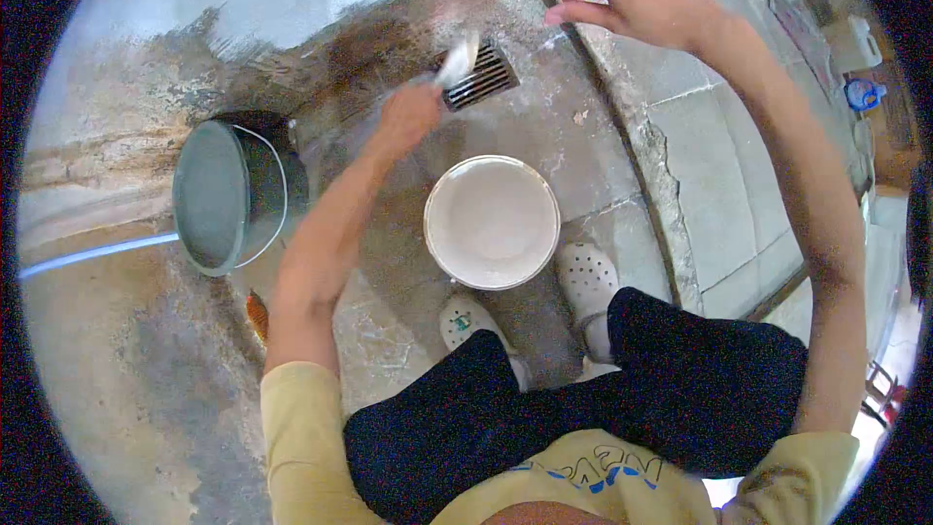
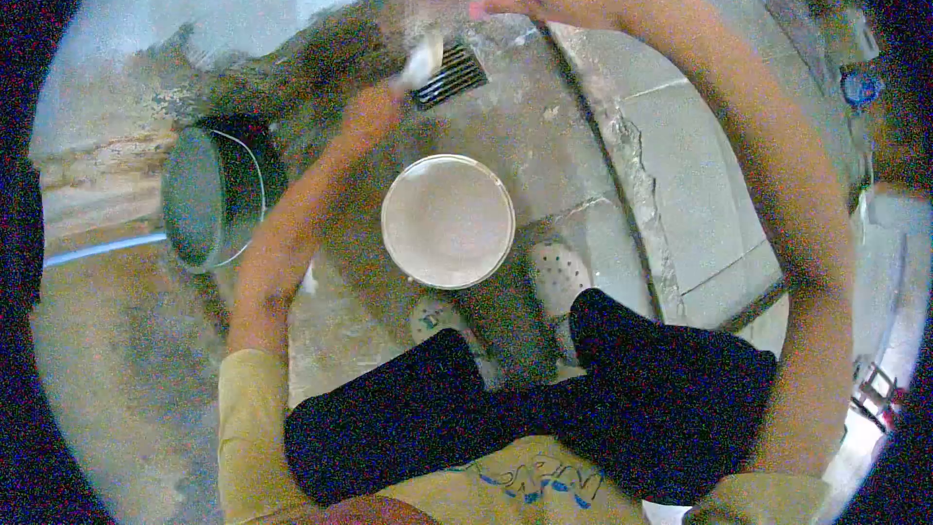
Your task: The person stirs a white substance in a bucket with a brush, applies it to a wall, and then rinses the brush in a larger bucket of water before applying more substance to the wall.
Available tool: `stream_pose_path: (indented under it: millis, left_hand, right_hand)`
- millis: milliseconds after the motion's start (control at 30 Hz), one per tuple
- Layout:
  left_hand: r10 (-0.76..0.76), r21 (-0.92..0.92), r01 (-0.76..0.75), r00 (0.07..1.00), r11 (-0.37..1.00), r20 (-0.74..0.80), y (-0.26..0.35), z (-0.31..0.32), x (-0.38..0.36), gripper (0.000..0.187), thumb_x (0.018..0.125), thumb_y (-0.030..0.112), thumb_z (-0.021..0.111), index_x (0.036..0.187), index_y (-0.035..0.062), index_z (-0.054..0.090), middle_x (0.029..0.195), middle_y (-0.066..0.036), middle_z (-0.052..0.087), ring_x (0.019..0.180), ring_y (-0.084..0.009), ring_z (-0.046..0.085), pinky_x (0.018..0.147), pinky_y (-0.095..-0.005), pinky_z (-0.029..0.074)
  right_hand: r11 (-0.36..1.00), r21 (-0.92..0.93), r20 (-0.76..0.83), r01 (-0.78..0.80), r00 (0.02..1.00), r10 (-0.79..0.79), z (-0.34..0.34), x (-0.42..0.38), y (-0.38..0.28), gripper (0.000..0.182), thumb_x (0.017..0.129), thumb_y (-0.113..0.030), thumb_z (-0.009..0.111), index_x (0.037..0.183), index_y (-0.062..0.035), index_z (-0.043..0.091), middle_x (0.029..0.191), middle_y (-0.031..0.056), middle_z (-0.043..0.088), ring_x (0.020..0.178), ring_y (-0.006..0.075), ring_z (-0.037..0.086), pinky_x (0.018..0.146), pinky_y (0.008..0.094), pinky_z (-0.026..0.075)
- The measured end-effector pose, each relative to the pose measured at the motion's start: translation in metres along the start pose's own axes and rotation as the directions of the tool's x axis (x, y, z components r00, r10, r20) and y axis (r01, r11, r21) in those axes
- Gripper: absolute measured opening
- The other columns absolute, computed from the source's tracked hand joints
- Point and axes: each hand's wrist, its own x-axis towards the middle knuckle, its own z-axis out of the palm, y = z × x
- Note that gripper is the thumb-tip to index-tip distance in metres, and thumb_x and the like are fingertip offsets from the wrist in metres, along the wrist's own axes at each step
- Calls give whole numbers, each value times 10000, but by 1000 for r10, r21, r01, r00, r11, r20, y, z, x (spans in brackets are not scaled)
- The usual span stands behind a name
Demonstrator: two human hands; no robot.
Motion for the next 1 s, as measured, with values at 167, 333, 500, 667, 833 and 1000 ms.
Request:
stream_pose_path:
  millis: [167,333,500,667,833,1000]
  left_hand:
    - [-252,-146,237,963,960,-94,16,-49,-18,310,932,314,482,865,33,594,748,-217,621,691,-453,593,614,-505,475]
    - [-145,-275,100,978,956,-149,47,-151,-57,300,901,289,562,807,5,580,681,-232,563,609,-432,532,542,-431,416]
    - [-103,-213,108,994,971,33,83,-229,-107,238,880,231,602,802,7,622,642,-200,564,531,-359,514,515,-385,404]
    - [-407,118,420,905,900,-122,78,-267,-128,232,898,247,597,926,26,662,682,-135,621,554,-159,539,545,-305,440]
    - [-503,-42,545,737,837,-452,52,-270,-159,245,938,237,524,898,5,589,662,-64,591,593,-128,537,547,-298,443]
    - [-499,340,409,833,847,240,-3,-136,-264,239,911,159,442,871,-16,598,785,-256,632,719,-406,630,642,-487,485]
  right_hand:
    - [998,-43,132,-41,990,46,-14,-13,-5,188,830,-164,619,926,-9,577,906,151,584,868,349,581,721,433,472]
    - [995,73,-22,-65,998,67,17,-50,-21,153,758,-1,607,850,4,486,886,152,534,815,375,560,689,428,458]
    - [923,191,232,-333,930,287,79,-106,-34,220,762,-80,597,962,-12,538,1037,178,556,1009,384,547,806,453,470]
    - [885,157,43,-439,898,438,133,-140,-55,403,704,-41,697,1088,-29,574,1364,148,427,1284,346,385,1018,402,383]
    - [837,80,209,-541,830,516,121,-181,-29,534,753,-93,698,1250,-111,504,1489,95,279,1356,344,281,1108,434,278]
    - [772,140,139,-620,784,605,114,-201,-16,494,785,-106,678,1246,-107,499,1476,85,307,1339,336,315,1095,430,299]
